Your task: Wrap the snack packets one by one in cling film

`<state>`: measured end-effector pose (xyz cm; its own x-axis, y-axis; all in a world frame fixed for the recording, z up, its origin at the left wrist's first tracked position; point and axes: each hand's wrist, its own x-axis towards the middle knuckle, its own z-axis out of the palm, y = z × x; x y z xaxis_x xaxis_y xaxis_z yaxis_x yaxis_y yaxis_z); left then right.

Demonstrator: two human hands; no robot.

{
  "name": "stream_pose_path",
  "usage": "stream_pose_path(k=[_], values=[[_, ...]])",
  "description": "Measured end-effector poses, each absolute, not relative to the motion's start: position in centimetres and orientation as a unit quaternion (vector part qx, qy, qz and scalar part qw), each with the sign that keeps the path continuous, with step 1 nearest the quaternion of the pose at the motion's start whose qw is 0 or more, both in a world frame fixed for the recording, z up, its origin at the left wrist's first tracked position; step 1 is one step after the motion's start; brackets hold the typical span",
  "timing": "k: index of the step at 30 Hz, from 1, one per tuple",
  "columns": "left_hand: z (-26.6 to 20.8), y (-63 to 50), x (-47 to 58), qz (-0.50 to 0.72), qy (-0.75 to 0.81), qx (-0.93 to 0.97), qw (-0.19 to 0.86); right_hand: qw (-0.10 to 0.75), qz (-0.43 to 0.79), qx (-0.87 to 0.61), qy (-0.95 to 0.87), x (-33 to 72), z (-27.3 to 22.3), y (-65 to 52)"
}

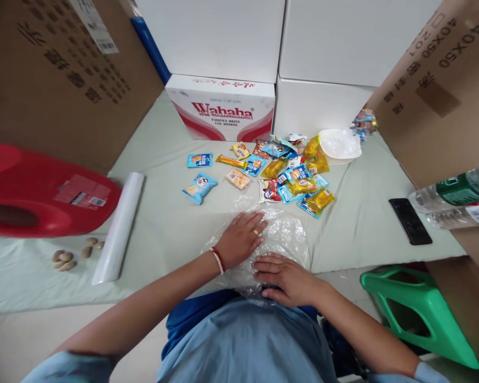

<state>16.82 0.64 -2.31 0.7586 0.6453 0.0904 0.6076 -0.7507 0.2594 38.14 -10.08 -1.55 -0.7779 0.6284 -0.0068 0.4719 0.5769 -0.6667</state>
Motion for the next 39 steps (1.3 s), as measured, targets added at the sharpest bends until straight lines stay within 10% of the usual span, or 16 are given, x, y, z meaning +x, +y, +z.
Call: stream_pose_path(k=[18, 39], values=[[-2.9, -1.1, 8.1, 0.074, 0.608, 0.79, 0.037, 0.239, 0.117, -0.602, -0.753, 42.3, -3.8, -6.3], [-4.5, 2.6, 7.1, 0.047, 0.521, 0.85, 0.065, 0.136, 0.074, -0.665, -0.73, 49.9, -0.8, 7.3]])
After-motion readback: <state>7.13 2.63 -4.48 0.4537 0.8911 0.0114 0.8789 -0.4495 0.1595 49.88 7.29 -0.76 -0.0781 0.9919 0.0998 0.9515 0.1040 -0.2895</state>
